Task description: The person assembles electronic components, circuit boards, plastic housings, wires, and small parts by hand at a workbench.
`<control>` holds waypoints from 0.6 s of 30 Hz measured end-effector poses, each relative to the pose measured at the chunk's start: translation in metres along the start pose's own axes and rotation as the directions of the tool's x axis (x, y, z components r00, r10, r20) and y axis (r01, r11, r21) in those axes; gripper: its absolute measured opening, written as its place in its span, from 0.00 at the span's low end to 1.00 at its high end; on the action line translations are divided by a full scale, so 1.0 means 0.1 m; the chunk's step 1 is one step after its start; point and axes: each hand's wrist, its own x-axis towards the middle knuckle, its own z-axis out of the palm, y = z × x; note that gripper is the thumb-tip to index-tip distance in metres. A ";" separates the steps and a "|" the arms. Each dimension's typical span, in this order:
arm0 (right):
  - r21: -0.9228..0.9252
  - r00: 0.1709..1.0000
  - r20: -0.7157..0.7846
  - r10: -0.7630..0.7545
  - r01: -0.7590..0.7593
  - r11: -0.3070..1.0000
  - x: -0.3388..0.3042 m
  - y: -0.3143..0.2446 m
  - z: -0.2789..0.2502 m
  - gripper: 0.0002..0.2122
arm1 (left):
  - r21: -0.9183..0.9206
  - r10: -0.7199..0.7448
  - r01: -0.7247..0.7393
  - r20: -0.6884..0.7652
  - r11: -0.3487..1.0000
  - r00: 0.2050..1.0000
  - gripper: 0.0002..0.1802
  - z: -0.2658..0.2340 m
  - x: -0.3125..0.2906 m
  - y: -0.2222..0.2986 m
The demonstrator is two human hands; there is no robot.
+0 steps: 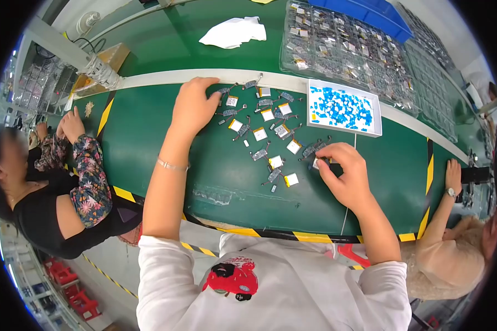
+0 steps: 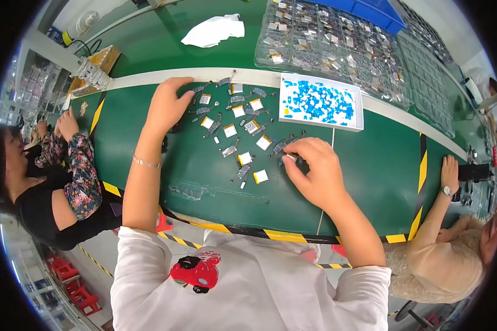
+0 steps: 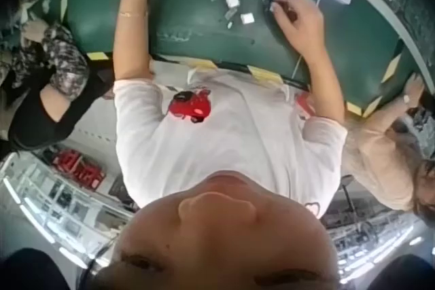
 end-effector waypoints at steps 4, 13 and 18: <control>-0.030 0.999 -0.033 -0.040 0.039 0.999 -0.04 0.02 -0.04 0.06 | 0.146 -0.054 0.029 0.171 0.989 0.984 0.10 0.03 0.16 0.18; -0.125 0.969 -0.151 -0.195 0.177 0.976 -0.03 -0.13 -0.10 0.11 | -0.707 -0.162 0.246 0.185 0.663 0.969 0.05 -0.18 0.00 0.57; -0.259 0.887 -0.259 -0.382 0.317 0.912 -0.04 -0.27 -0.02 0.22 | -0.746 0.175 0.665 0.659 0.032 0.731 0.03 0.10 -0.56 1.41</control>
